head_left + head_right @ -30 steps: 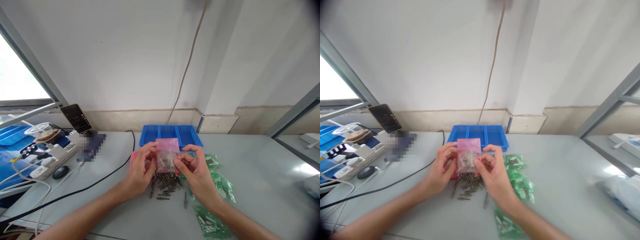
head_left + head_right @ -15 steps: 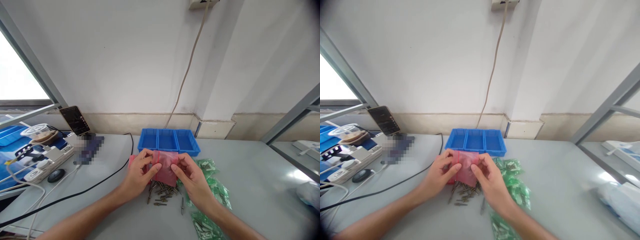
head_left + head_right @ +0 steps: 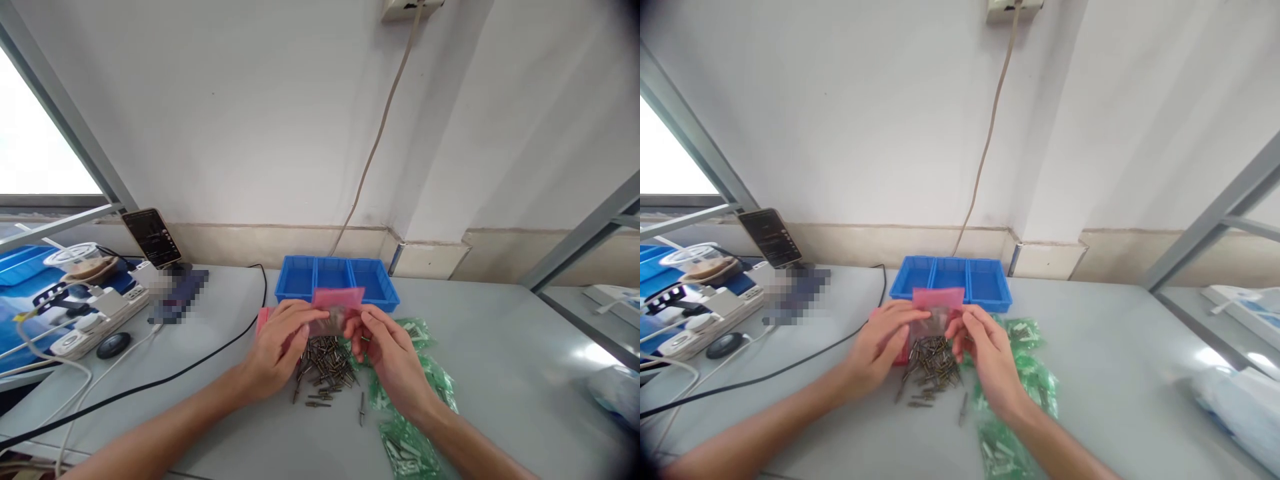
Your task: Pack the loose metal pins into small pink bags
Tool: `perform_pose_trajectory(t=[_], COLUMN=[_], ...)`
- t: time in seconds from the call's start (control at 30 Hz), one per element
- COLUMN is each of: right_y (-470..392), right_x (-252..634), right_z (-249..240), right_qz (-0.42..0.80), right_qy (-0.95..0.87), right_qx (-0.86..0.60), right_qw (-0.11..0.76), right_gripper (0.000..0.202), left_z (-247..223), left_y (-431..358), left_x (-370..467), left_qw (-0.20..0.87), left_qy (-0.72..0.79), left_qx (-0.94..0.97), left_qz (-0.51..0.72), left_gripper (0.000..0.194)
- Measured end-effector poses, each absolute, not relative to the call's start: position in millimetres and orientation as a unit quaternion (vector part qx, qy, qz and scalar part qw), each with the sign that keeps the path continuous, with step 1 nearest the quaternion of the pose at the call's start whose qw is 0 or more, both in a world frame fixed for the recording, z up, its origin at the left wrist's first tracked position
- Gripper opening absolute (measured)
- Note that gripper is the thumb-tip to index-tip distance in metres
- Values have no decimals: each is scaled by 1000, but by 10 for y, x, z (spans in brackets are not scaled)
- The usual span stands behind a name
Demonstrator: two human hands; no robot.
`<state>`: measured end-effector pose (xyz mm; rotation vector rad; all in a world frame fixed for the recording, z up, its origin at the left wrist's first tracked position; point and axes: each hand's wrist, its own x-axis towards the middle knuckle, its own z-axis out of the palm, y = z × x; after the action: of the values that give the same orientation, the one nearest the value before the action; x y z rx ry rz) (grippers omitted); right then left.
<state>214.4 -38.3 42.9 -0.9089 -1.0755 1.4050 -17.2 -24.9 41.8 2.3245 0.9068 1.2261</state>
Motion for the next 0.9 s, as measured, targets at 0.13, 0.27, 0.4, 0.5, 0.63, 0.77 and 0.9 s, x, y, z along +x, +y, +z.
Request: perform_pose_trajectory(t=[0.13,0.27,0.4,0.5,0.63,0.77,0.9], right_y=[-384,-387,-381,-362,-350,-369,-371], right_x=[2130,2134,2152,2161,2148,2125,2119], right_z=[402,404,379,333,303,315,322], right_qz=[525,477,483,439,394,461,507], right_qy=[-493,-534,-543,-583,-601,-571,-525], right_qx=[-427,-428,-408,-436,-432,-431,-428], right_qw=[547,551,551,526,545,524,533], right_gripper=[35,31,32,29,25,34,41], left_z=[332,305,360,391,368,321,318], left_y=[-201,-158,-154,-150,-157,-194,-195], left_x=[-159,-160,-158,-150,-143,-144,-168], left_qw=[212,218,229,243,242,268,236], left_qy=[344,366,384,396,404,415,352], left_qx=[807,789,772,752,750,738,793], left_qz=[432,442,452,468,464,459,438], left_gripper=[45,33,23,24,24,40,42])
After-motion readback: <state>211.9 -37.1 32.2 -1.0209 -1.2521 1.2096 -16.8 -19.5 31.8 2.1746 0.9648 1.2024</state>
